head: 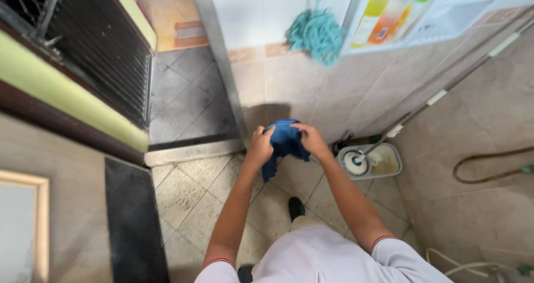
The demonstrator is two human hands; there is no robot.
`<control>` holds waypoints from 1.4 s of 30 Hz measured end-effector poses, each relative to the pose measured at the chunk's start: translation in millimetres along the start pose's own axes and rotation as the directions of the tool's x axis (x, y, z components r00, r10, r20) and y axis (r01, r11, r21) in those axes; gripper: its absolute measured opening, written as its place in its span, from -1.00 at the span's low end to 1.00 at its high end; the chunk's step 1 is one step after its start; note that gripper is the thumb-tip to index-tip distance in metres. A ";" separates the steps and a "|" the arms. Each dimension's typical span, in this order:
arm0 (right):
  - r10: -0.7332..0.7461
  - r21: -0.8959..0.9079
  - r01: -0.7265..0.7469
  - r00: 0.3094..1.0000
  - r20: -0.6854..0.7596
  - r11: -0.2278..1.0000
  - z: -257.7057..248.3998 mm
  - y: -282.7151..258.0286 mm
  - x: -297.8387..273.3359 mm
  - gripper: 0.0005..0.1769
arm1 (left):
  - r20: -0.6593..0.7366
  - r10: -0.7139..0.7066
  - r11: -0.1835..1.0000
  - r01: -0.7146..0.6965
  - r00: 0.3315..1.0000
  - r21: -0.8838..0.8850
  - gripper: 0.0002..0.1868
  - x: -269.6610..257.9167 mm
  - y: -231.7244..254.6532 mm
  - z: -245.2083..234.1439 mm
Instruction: The person wipes the edge of a built-in water basin with a blue cloth, then wipes a wall-mounted sink and the toilet lid. They scrub the basin edge and wall tiles with a yellow sponge, then rinse the basin using a purple scoop.
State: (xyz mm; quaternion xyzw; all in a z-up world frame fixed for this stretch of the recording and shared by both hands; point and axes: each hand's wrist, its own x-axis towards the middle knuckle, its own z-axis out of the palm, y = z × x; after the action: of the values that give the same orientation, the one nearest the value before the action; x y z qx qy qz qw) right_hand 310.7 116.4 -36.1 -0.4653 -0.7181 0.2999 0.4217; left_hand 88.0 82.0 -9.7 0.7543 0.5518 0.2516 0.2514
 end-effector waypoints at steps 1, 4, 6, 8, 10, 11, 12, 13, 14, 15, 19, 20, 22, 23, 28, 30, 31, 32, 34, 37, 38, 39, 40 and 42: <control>-0.003 -0.005 0.003 1.000 -0.003 1.000 -7.5 11.2 26.7 -0.48 | -0.003 0.005 1.000 -0.005 1.000 -0.002 -0.34 32.4 3.4 6.8; -0.051 0.030 0.050 0.998 0.042 0.998 -0.5 20.2 56.4 -0.48 | -0.283 0.120 0.993 -0.117 0.952 0.028 -0.26 59.7 14.8 19.1; -0.092 -0.073 0.090 0.995 -0.030 0.993 0.3 -8.8 92.1 -0.25 | -0.469 0.108 0.993 -0.113 0.877 0.017 -0.39 81.1 41.1 -15.0; -0.214 -0.121 0.201 0.971 -0.103 0.972 -4.7 -53.9 135.7 -0.25 | -0.593 0.150 0.987 -0.087 0.791 0.133 -0.37 107.0 51.7 -51.4; -0.313 -0.169 0.286 0.935 -0.164 0.943 -7.5 -91.7 171.1 -0.24 | -0.686 0.187 0.972 -0.033 0.703 0.232 -0.34 133.3 53.9 -80.4; -0.403 -0.348 0.339 0.906 -0.129 0.874 -7.5 -107.1 186.6 -0.27 | -0.768 0.248 0.925 0.092 0.591 0.369 -0.40 147.1 50.7 -92.1; -0.485 -0.515 0.377 0.870 -0.088 0.770 -8.4 -122.2 204.5 -0.29 | -0.811 0.339 0.847 0.222 0.476 0.484 -0.44 164.8 47.3 -105.4; -0.479 -0.508 0.375 0.874 -0.086 0.775 4.6 -89.8 219.5 -0.29 | -0.809 0.335 0.844 0.227 0.483 0.485 -0.44 172.4 34.5 -104.3; -0.643 -0.698 0.417 0.762 -0.080 0.581 13.5 -57.4 238.6 -0.35 | -0.809 0.416 0.778 0.297 0.415 0.553 -0.56 186.5 24.2 -104.6; -0.777 -0.848 0.398 0.628 -0.026 0.351 22.0 -25.9 257.1 -0.42 | -0.793 0.499 0.705 0.370 0.349 0.606 -0.62 199.9 14.6 -105.4; -0.775 -0.847 0.375 0.628 -0.067 0.377 7.6 9.3 234.3 -0.49 | -0.741 0.535 0.690 0.296 0.406 0.660 -0.68 199.4 -6.1 -78.4; -0.767 -0.847 0.367 0.638 -0.071 0.384 6.8 24.0 228.7 -0.48 | -0.739 0.558 0.716 0.231 0.377 0.658 -0.74 199.9 -10.6 -73.9; -0.756 -0.856 0.339 0.649 -0.087 0.389 9.6 49.6 226.8 -0.44 | -0.732 0.588 0.738 0.142 0.344 0.660 -0.78 210.8 -25.1 -74.3; -0.728 -0.893 0.237 0.672 -0.133 0.382 12.7 60.2 230.9 -0.40 | -0.721 0.633 0.729 0.100 0.282 0.678 -0.78 221.8 -34.4 -79.4; -0.657 -0.852 0.098 0.684 -0.318 0.515 2.8 16.0 233.0 -0.27 | -0.676 0.714 0.681 0.045 0.182 0.731 -0.68 224.1 4.2 -124.6; -0.550 -0.738 0.168 0.775 -0.311 0.654 15.9 38.5 222.8 -0.30 | -0.658 0.681 0.683 0.045 0.321 0.729 -0.69 216.1 -1.6 -112.6; -0.540 -0.743 0.140 0.775 -0.330 0.654 22.9 48.1 213.7 -0.30 | -0.649 0.690 0.681 0.016 0.321 0.732 -0.69 222.0 -19.9 -88.0; -0.465 -0.678 0.095 0.796 -0.388 0.729 30.3 57.7 204.8 -0.40 | -0.651 0.627 0.739 -0.062 0.427 0.671 -0.70 227.2 -38.6 -63.0; -0.370 -0.608 0.014 0.804 -0.465 0.794 34.1 62.0 196.5 -0.49 | -0.615 0.578 0.786 -0.164 0.536 0.596 -0.70 227.7 -39.2 -38.4; -0.263 -0.370 0.034 0.764 -0.589 0.929 23.4 58.7 196.6 -0.41 | -0.535 0.521 0.827 -0.236 0.666 0.511 -0.62 221.8 2.9 -41.9; -0.216 -0.323 0.008 0.757 -0.616 0.946 20.0 66.2 197.2 -0.47 | -0.508 0.505 0.837 -0.250 0.698 0.488 -0.63 226.6 9.0 -42.6; -0.170 -0.274 -0.017 0.747 -0.642 0.961 16.6 73.7 197.3 -0.52 | -0.479 0.489 0.846 -0.262 0.729 0.464 -0.63 231.1 15.2 -43.2; -0.161 -0.280 -0.041 0.735 -0.659 0.959 10.8 85.7 199.1 -0.52 | -0.462 0.502 0.841 -0.290 0.731 0.456 -0.63 232.3 18.8 -36.2; -0.042 -0.134 -0.073 0.714 -0.699 0.988 -0.8 111.0 193.2 -0.67 | -0.399 0.465 0.871 -0.327 0.791 0.366 -0.61 227.8 26.3 -18.4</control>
State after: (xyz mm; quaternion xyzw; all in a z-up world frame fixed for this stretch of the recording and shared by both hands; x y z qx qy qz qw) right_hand 316.6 337.4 -64.0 -0.5808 -0.5221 0.0499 0.6225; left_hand 154.7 295.4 44.5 0.7963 0.4536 0.3959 -0.0589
